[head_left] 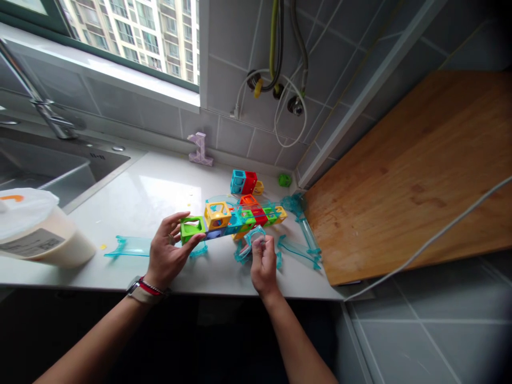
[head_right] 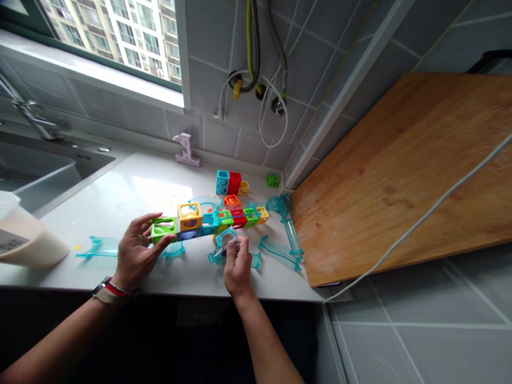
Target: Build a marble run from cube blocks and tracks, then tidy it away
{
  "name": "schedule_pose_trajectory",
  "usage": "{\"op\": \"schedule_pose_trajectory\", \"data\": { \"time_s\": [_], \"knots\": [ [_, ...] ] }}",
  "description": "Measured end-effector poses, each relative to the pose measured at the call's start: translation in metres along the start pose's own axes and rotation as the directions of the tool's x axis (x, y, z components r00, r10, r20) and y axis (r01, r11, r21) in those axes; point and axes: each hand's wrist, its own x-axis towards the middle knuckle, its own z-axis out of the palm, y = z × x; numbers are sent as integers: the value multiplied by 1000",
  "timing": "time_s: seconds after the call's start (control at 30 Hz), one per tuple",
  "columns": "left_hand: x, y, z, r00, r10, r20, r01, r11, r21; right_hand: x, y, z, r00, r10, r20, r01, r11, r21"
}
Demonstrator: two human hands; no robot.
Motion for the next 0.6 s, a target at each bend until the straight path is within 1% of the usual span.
{"op": "schedule_pose_trajectory", "data": {
  "time_s": [0.07,0.17,0.23,0.27,0.3,0.33,0.4,0.47,0.5,0.57,0.6],
  "knots": [
    [0,0,0,1000,4,-5,-4,1000,-9,5,6,-10,999,33,-22,-33,999,9],
    [-1,0,-1,1000,1,-8,-1,1000,-1,13,14,-28,993,50,-109,-54,998,-38],
    [-1,1,-1,1000,2,-5,-2,1000,-5,16,18,-39,985,27,-168,-40,996,-74],
    [-1,1,0,1000,4,-5,-4,1000,-10,18,19,-44,984,2,-176,-19,995,-93],
    [-1,1,0,1000,5,-5,-5,1000,-14,19,19,-47,987,-29,-156,11,993,-116],
    [-1,1,0,1000,5,-5,-6,1000,-18,20,18,-50,992,-59,-110,43,989,-140],
    [0,1,1,1000,2,-6,-2,1000,-18,22,15,-54,995,-94,43,101,977,-186],
    [0,1,1,1000,-3,-7,2,1000,-9,22,12,-56,975,-78,207,126,966,-227],
    [0,1,1,1000,-5,-10,5,1000,-1,21,12,-58,961,-61,270,131,960,-246],
    [0,1,1,1000,-11,-15,12,1000,14,16,11,-61,937,-37,347,145,947,-289],
    [0,1,1,1000,-13,-15,14,1000,18,13,12,-64,932,-35,360,153,939,-307]
  ]
}}
